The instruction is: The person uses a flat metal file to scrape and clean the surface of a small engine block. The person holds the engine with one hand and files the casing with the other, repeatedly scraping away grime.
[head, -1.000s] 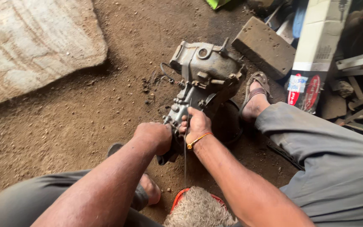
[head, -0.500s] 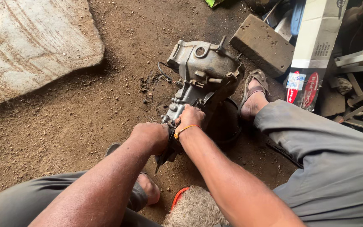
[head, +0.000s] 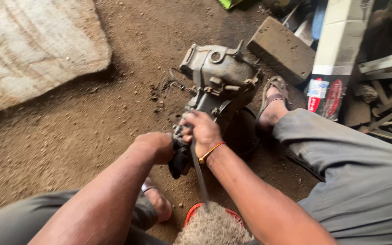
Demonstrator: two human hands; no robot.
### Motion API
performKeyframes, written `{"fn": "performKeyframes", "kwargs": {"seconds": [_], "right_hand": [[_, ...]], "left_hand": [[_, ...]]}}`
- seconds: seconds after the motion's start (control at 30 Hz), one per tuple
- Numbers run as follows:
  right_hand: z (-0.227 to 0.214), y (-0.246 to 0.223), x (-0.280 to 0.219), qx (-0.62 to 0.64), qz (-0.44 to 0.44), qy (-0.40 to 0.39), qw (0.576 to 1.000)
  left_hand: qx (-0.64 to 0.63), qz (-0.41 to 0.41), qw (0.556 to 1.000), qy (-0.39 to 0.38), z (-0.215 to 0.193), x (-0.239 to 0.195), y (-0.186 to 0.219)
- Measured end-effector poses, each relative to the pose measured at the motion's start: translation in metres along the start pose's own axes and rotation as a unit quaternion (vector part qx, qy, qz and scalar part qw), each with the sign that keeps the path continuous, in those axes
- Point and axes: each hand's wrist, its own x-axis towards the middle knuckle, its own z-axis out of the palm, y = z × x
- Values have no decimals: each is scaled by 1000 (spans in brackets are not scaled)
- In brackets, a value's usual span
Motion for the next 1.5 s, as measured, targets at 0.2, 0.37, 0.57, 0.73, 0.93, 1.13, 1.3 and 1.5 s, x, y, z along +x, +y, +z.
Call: {"fn": "performKeyframes", "kwargs": {"seconds": [0.2, 0.37, 0.57, 0.73, 0.93, 1.13, 1.3, 1.5], "right_hand": [[-13, 8, 27, 61, -55, 182, 980], [-3, 16, 54, 118, -82, 260, 955], [25, 9, 47, 182, -48, 356, 915], [29, 8, 47, 151, -61, 272, 948], [46, -9, -34, 50, 84, -111, 989], [-16, -74, -59, -311, 41, -39, 949], [-73, -110, -83, -329, 82, -12, 941], [-105, -138, -122, -416, -55, -131, 898]], "left_hand": [[24, -10, 1000, 6, 1, 0, 7], [31, -6, 999, -7, 4, 5, 7], [30, -6, 999, -20, 5, 8, 2], [22, -6, 999, -30, 5, 9, -1], [20, -30, 998, -52, -10, 0, -3], [4, -26, 1000, 3, -34, -11, 10], [-47, 54, 985, 155, -43, 4, 40], [-97, 88, 944, 302, -45, 43, 50]]}}
